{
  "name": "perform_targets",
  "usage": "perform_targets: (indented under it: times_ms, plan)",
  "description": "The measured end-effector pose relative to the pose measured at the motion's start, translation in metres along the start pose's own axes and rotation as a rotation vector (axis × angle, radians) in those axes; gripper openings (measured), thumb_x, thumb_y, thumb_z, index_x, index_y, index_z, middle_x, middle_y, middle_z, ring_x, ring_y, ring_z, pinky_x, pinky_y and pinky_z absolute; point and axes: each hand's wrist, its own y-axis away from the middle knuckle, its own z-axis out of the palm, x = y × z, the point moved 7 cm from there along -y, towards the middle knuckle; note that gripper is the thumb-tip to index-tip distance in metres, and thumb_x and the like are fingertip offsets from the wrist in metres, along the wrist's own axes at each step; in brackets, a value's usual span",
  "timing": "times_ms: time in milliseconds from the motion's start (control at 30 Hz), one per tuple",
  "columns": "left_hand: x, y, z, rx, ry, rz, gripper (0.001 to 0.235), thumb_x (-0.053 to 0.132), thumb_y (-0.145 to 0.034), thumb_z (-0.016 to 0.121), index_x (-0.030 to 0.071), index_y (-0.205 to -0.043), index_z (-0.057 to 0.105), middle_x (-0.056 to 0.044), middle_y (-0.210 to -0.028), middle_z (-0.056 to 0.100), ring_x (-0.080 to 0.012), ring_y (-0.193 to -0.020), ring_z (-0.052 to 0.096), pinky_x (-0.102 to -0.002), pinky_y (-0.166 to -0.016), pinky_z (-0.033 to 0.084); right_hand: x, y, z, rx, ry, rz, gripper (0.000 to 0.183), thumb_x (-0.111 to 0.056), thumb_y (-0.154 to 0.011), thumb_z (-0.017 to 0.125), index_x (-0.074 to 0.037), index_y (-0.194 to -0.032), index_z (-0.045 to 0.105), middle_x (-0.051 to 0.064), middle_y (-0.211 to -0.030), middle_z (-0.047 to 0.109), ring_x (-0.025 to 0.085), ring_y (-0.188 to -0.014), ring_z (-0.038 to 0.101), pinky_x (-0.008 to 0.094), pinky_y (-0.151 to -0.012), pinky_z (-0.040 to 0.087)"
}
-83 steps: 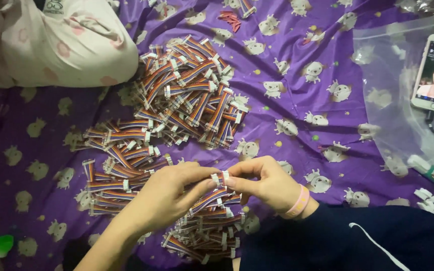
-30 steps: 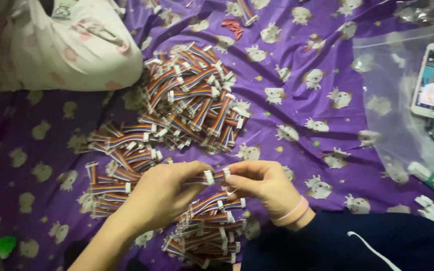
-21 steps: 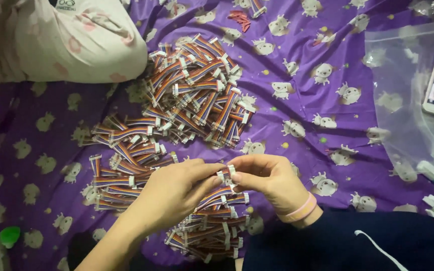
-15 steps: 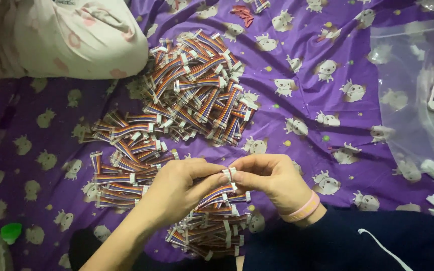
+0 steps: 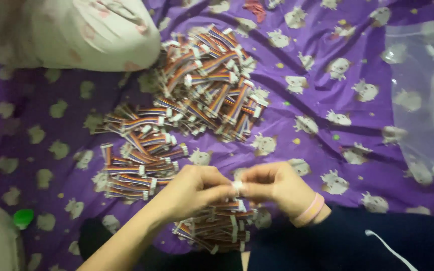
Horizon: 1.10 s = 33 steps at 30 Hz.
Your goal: Inspecting and sorting small electronic ribbon cables with connectors on a flat surface.
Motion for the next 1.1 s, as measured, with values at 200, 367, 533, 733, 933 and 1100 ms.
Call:
perform_targets:
  times_ms: [200,367,533,733,933,1100]
  plan:
    - [-0.051,0.014,-0.090,0.258,-0.263,-0.312,0.015,0.027,-0.080,0.066,0.021,-0.092,0.073,0.004,-0.093,0.068,-0.0111,-0.086,0.063,-0.028,-0.077,0.048,-0.013,0.009,0.006,0.068,0.990,0.285,0.028,-0.032,-0.079,0.068,-0.027,-0.106,0.072,-0.010,-0.108,0.071,0.004,-0.087,0.073,0.021,-0.089,0.055]
    - [-0.084,0.023,-0.125,0.338,-0.601,-0.413,0.025,0.037,-0.085,0.061,0.020,-0.102,0.068,0.001,-0.099,0.060,-0.0216,-0.090,0.060,-0.038,-0.074,0.047,-0.025,0.004,-0.002,0.218,0.830,0.124,0.019,-0.018,-0.077,0.067,-0.019,-0.092,0.078,-0.006,-0.088,0.078,0.006,-0.082,0.072,0.021,-0.080,0.055]
    - [-0.089,0.023,-0.106,0.195,-0.633,-0.429,0.027,0.041,-0.081,0.064,0.025,-0.102,0.066,0.002,-0.099,0.056,-0.0228,-0.088,0.059,-0.039,-0.071,0.046,-0.026,0.008,0.004,0.218,0.698,0.166,0.019,-0.016,-0.076,0.069,-0.016,-0.093,0.079,-0.004,-0.090,0.079,0.005,-0.082,0.072,0.019,-0.078,0.056]
    - [-0.094,0.018,-0.098,0.211,-0.719,-0.291,0.023,0.027,-0.076,0.066,0.024,-0.099,0.065,0.000,-0.106,0.058,-0.0362,-0.095,0.063,-0.048,-0.082,0.052,-0.025,0.004,-0.005,0.289,0.739,-0.045,0.018,-0.017,-0.073,0.070,-0.023,-0.086,0.079,0.001,-0.055,0.072,0.011,-0.055,0.063,0.023,-0.060,0.051]
    - [-0.094,0.014,-0.072,0.104,-0.859,-0.128,0.020,0.032,-0.078,0.065,0.022,-0.095,0.061,-0.001,-0.098,0.057,-0.0314,-0.089,0.064,-0.045,-0.077,0.054,-0.028,-0.003,-0.003,0.294,0.747,-0.132,0.021,-0.016,-0.074,0.068,-0.023,-0.091,0.078,0.001,-0.070,0.076,0.015,-0.066,0.070,0.027,-0.065,0.053]
    - [-0.075,0.015,-0.087,0.188,-0.500,-0.067,0.012,0.019,-0.077,0.066,0.016,-0.089,0.066,-0.005,-0.085,0.065,-0.0315,-0.086,0.067,-0.043,-0.073,0.053,-0.022,-0.007,-0.002,0.235,0.661,-0.138,0.021,-0.013,-0.076,0.066,-0.020,-0.093,0.077,0.004,-0.074,0.077,0.016,-0.070,0.072,0.029,-0.064,0.055]
